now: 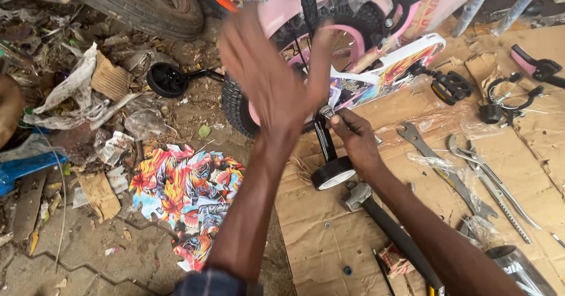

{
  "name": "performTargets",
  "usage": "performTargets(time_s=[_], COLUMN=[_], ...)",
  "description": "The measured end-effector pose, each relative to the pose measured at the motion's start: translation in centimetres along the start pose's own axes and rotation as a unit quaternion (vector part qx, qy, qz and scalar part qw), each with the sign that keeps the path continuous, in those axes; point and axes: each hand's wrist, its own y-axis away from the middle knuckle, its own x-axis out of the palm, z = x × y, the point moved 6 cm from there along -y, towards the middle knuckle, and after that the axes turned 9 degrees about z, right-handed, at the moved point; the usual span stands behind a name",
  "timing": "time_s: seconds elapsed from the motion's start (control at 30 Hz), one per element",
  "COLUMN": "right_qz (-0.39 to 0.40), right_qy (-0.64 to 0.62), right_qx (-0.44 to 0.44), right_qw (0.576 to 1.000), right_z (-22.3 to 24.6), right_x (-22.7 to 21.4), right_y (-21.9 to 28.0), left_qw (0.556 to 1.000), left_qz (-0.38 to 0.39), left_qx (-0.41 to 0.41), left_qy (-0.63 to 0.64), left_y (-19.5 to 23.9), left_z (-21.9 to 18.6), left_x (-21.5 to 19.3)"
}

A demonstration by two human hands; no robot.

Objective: The person attaches a training wheel to the rear axle of a pink children's bicycle. They position the wheel, insert a bolt, and use a hammer and wrench to secure the assembly.

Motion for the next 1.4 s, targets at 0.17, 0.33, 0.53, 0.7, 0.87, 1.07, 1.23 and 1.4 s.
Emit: performTargets(time_s=[0.17,0.33,0.53,0.7,0.87,1.07,1.23,1.4], right_qz=[-0.068,-0.098,-0.029,0.002,0.035,0.105,0.149,0.121], right_qy=[0.022,0.093,0.115,0.466,0.694,0.744,0.805,0.744], right_qx=[0.003,-0.007,0.027,-0.069,-0.19,-0.253,-0.205,-0.287], right_qw=[0.997,0.991,0.993,0.882,0.693,0.609,0.537,0.591], right_z=[-0.1,0.1,1.8,6.7,12.2,14.3,13.0,13.1], right_x=[1.1,1.8,1.2,1.2,2.1,3.6,4.8,3.5], right_y=[1.1,2.1,2.1,2.6,2.4,1.6,0.3,0.1], left_qw=[0.995,0.987,0.978,0.966,0.976,0.94,0.919,0.944], left_qz=[0.085,0.153,0.205,0.253,0.217,0.342,0.394,0.313], left_qx=[-0.033,0.031,-0.004,-0.043,0.018,0.003,0.003,0.102], left_qy=[0.037,0.027,-0.047,-0.032,-0.005,-0.017,-0.005,0.027], left_y=[-5.3,-5.0,-5.6,-4.4,-4.5,-5.7,-6.3,-6.5], left_z=[0.5,0.6,2.6,3.0,1.8,3.7,4.8,3.4], left_x=[2.1,1.9,3.9,4.5,3.4,4.9,5.2,4.2])
